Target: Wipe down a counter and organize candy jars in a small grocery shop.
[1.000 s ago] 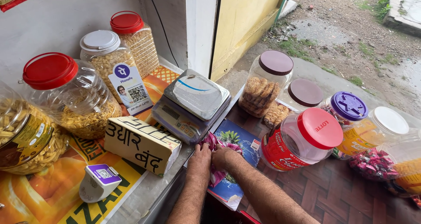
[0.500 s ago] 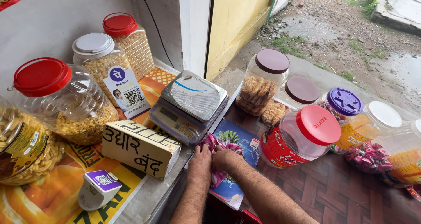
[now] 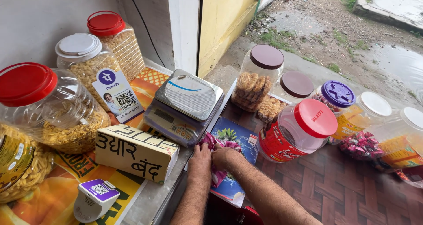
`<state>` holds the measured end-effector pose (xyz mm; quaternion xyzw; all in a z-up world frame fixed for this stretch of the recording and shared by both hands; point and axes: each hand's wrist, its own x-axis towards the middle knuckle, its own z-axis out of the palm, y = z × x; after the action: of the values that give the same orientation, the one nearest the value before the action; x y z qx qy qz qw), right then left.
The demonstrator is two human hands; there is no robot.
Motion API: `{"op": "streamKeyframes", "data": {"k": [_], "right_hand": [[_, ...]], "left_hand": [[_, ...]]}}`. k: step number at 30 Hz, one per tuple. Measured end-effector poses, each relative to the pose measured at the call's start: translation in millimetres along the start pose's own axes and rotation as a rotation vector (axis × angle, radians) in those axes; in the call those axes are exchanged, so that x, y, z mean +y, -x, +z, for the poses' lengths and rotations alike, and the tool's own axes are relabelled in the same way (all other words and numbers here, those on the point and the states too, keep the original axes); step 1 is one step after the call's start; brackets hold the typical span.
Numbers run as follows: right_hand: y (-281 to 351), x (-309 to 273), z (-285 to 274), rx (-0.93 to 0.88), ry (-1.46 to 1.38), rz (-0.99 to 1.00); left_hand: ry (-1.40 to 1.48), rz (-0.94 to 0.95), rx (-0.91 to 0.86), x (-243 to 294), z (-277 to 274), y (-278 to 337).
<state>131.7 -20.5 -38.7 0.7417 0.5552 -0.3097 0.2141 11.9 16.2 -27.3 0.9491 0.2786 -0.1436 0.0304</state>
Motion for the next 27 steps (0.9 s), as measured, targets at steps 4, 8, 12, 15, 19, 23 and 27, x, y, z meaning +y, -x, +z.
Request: {"op": "streamKeyframes", "data": {"k": [4, 8, 12, 15, 19, 23, 27], "right_hand": [[-3, 0, 2, 0.018, 0.007, -0.011], [-4, -2, 5, 0.021, 0.041, -0.026], [12, -9, -1, 0.093, 0.000, -0.031], [-4, -2, 18, 0.191, -0.008, -0.063], [-2, -7, 21, 0.196, -0.020, -0.039], [4, -12, 16, 0.206, -0.116, 0.041], [-1, -12, 17, 0.190, -0.047, -0.004]], "left_hand": [[-0.045, 0.015, -0.073, -2, -21, 10], [-0.057, 0.019, -0.034, -3, -9, 5], [-0.030, 0.028, -0.019, -2, -11, 7], [0.009, 0.035, 0.133, -4, 5, 3], [0.012, 0.056, 0.219, -5, 11, 4], [0.024, 0.057, 0.130, -6, -1, 7], [0.069, 0.043, 0.123, -7, -5, 9]]}}
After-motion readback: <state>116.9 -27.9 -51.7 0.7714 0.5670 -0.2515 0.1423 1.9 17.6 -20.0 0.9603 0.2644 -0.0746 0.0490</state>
